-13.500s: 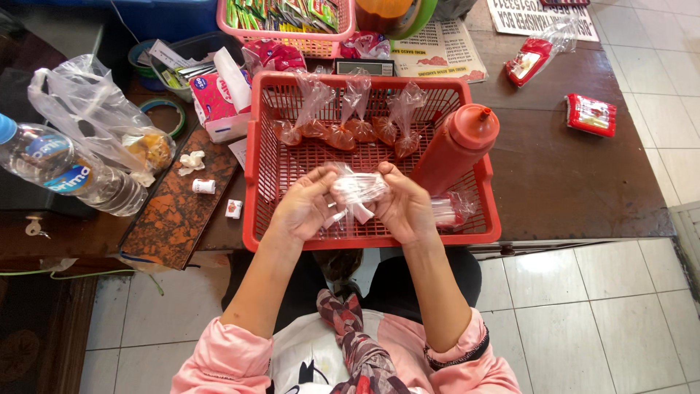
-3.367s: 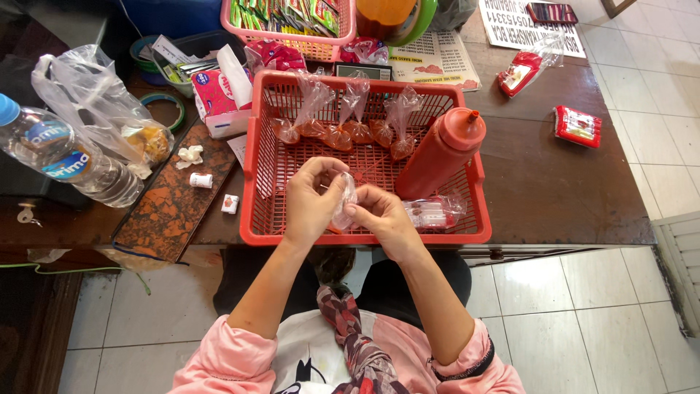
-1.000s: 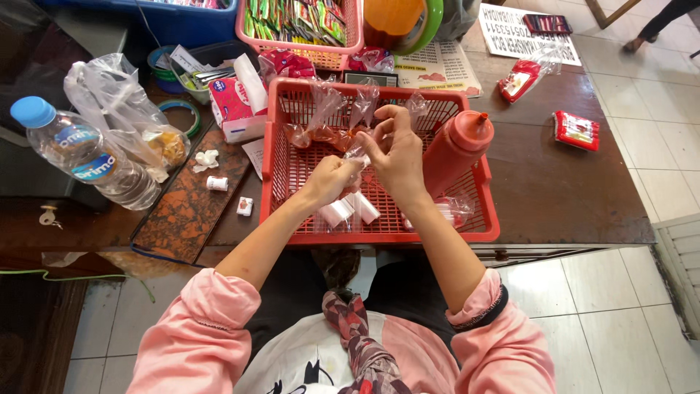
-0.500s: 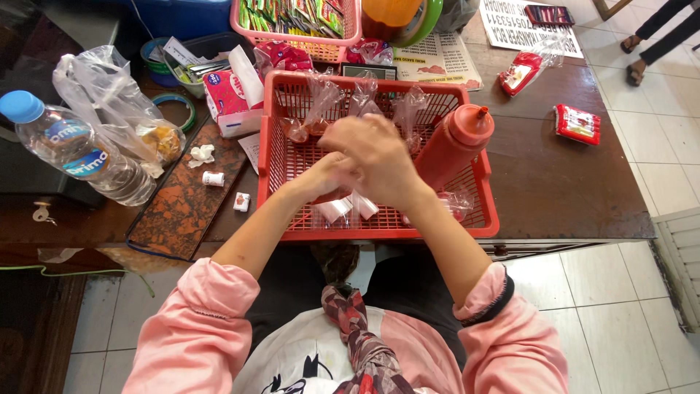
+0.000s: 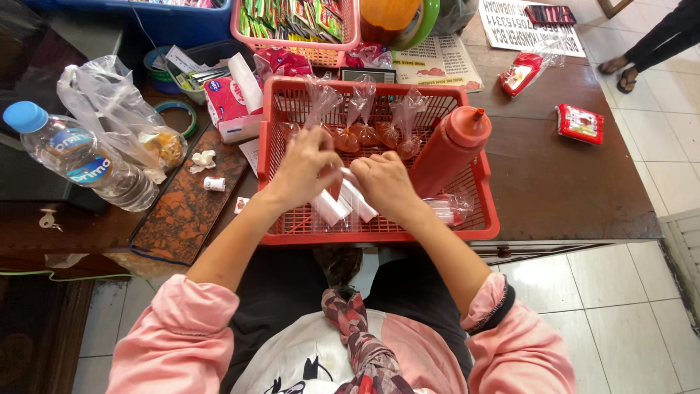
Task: The person fills small plastic pouches with sauce from a squeeze bottle and ties them closed. They take an empty pouch, position the tip of a red squeeze bottle inside it, squeeze to dispense sauce, and then twist and tie the top of the pouch to seal it before placing it back in a red basket.
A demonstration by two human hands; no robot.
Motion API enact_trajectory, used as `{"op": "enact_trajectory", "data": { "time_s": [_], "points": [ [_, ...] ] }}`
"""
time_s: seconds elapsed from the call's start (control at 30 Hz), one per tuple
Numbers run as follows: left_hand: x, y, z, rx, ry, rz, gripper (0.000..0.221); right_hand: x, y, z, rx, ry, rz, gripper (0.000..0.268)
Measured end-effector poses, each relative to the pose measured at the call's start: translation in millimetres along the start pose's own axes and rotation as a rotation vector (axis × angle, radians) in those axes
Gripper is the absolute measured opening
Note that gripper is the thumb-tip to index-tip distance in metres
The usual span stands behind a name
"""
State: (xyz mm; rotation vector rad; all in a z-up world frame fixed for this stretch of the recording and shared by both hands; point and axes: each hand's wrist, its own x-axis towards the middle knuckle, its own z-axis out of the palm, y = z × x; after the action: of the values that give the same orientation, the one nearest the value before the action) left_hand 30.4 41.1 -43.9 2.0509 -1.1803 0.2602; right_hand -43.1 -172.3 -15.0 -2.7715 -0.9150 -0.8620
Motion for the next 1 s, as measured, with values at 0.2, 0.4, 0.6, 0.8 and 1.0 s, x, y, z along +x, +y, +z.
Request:
{"op": "enact_trajectory", "data": {
  "time_s": [0.2, 0.4, 0.6, 0.8, 1.0],
  "points": [
    [25.0, 0.0, 14.3, -0.023, 0.444, -0.259, 0.013, 19.6, -47.8, -13.8, 1.077, -0.13, 0.56, 0.036],
    [25.2, 12.1, 21.4, -1.11, 0.525, -0.448, 0.016, 8.6, -45.6, 10.1, 2.02, -0.165, 0.833, 0.027],
    [19.5, 45.2, -30.4, -0.909, -0.14, -0.12, 0.009, 19.5, -14.7, -9.5, 1.858, -0.2, 0.993, 0.031],
    [18.7, -8.3, 40.6, -0.06, 0.031, -0.163, 0.014, 24.4, 9.8, 3.9, 1.499, -0.21, 1.035, 0.039],
    [38.9, 31.2, 48.0, -0.481, 0.411, -0.476, 0.017, 23.6, 9.0, 27.3, 1.435, 0.157, 1.144, 0.037]
  ]
}}
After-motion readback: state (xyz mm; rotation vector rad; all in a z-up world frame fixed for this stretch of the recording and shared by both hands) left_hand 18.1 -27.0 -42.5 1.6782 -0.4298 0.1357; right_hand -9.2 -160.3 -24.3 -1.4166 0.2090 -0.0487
